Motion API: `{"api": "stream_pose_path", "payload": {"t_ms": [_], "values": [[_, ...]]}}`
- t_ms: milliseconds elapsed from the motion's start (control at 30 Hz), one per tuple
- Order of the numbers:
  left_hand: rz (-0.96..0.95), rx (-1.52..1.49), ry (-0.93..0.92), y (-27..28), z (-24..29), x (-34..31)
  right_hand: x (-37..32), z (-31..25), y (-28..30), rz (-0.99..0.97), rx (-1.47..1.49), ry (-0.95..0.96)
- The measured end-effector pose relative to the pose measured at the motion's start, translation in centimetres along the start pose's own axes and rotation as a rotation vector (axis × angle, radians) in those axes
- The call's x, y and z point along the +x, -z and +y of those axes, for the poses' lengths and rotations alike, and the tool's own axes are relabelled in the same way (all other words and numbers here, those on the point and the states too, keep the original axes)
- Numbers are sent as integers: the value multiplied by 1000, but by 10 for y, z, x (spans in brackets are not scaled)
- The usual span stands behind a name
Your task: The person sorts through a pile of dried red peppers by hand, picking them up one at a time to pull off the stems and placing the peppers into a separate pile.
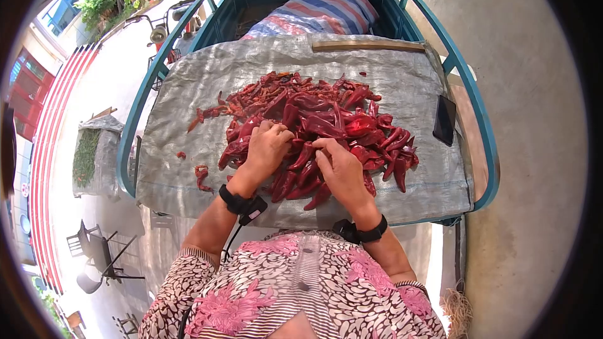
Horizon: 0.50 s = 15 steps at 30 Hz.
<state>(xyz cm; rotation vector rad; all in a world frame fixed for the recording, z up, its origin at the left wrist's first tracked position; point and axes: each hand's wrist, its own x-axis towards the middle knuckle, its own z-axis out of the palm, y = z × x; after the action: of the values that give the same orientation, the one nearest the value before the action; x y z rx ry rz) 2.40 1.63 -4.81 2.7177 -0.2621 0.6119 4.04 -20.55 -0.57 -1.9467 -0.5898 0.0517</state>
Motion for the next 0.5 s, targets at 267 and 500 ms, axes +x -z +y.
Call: {"api": "stream_pose_path", "payload": {"t_ms": [267,500], "values": [[-17,-42,107,58,61,-17,8,1,-1,-140,-34,128],[56,140,405,53,41,-24,3,3,5,-200,2,109]]}}
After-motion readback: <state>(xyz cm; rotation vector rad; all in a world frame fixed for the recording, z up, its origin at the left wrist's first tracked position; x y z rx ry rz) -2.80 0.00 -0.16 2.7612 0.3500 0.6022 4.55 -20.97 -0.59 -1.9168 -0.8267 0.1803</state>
